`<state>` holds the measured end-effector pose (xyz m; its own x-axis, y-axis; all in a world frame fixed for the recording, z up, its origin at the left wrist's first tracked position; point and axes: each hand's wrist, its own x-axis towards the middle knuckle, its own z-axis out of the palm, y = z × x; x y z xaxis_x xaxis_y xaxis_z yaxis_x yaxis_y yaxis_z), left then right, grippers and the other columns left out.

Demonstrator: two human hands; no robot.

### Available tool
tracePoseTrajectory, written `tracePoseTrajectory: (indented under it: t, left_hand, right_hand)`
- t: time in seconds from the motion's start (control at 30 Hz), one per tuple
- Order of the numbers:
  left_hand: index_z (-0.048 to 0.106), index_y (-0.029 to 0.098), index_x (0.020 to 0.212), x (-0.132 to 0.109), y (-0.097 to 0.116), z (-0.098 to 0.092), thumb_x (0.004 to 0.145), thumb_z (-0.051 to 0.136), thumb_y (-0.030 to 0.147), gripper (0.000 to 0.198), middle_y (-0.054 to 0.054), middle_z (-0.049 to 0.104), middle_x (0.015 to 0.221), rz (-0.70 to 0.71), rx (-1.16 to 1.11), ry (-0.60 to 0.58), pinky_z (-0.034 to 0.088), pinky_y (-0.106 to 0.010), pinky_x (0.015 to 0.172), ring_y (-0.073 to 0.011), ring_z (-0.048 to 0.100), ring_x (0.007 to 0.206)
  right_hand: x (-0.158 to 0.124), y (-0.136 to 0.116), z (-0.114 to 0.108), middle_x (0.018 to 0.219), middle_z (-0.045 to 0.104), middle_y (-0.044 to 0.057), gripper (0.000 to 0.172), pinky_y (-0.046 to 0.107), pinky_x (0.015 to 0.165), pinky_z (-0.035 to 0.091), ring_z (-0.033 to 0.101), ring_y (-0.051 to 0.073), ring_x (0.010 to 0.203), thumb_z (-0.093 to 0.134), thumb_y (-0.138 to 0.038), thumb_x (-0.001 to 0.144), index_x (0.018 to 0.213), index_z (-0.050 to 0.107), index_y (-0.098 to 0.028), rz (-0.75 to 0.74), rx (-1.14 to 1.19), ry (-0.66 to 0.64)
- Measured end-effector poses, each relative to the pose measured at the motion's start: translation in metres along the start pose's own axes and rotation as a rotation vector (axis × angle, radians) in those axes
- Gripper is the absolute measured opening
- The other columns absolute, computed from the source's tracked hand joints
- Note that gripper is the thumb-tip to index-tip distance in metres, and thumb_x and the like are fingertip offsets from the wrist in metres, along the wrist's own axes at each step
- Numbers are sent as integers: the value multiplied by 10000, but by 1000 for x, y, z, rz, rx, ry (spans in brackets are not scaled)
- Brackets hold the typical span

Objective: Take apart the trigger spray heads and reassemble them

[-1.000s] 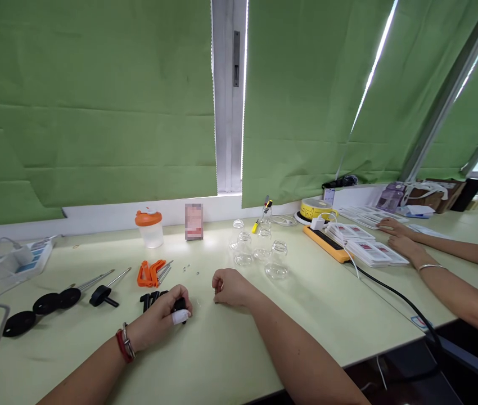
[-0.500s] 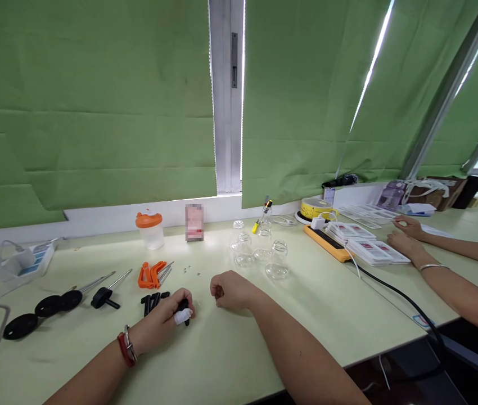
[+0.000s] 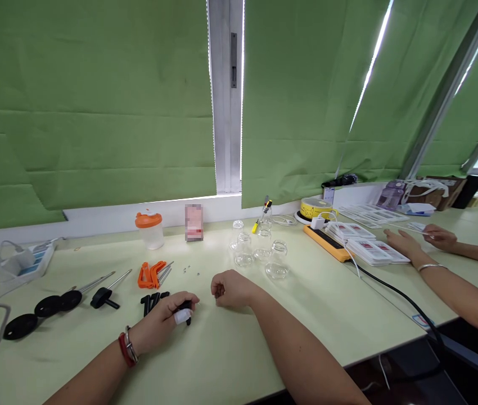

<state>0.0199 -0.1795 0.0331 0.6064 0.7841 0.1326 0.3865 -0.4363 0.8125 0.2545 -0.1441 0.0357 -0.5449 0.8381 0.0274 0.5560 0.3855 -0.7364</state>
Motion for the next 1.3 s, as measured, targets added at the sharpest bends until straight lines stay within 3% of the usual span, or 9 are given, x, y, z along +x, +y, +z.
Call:
tracePoseTrajectory:
  t: [0.3, 0.53, 1.0, 1.13, 1.3]
  left_hand:
    - [477, 208, 1046, 1, -2, 2, 858, 441, 281, 205, -33, 601, 910, -22, -96, 20, 426, -296, 765, -146, 519, 804]
    - [554, 187, 886, 0, 2, -1, 816, 499, 290, 136, -33, 608, 857, -51, -115, -27, 427, -279, 709, -147, 522, 761]
    - [582, 185, 835, 2, 3, -3, 819, 474, 316, 170, -19, 607, 799, -38, -23, -1, 419, -259, 704, -147, 514, 736]
    - [581, 185, 841, 2, 1, -2, 817, 475, 315, 169, -22, 606, 805, -39, -8, 8, 422, -257, 705, -150, 517, 742]
    - [585, 184, 841, 3, 0, -1, 819, 471, 315, 175, -21, 598, 792, -29, 7, 14, 424, -254, 704, -148, 514, 734]
  right_hand:
    - [1, 2, 0, 676, 580, -32, 191, 190, 551, 425, 539, 98, 622, 639, -141, 590, 773, 601, -182, 31, 78, 19]
    - [1, -1, 0, 685, 597, -25, 194, 189, 555, 429, 540, 98, 617, 641, -122, 587, 770, 611, -175, 42, 60, 20]
    - [3, 3, 0, 729, 619, -12, 240, 204, 585, 444, 548, 101, 644, 638, -141, 591, 824, 592, -176, 68, 174, 55]
    - [0, 8, -7, 709, 590, -19, 232, 199, 557, 425, 532, 97, 621, 614, -145, 613, 841, 592, -183, 153, 130, 81]
    - [-5, 15, -14, 657, 576, -31, 220, 195, 507, 398, 529, 98, 558, 642, -187, 605, 821, 597, -188, 273, 29, -9]
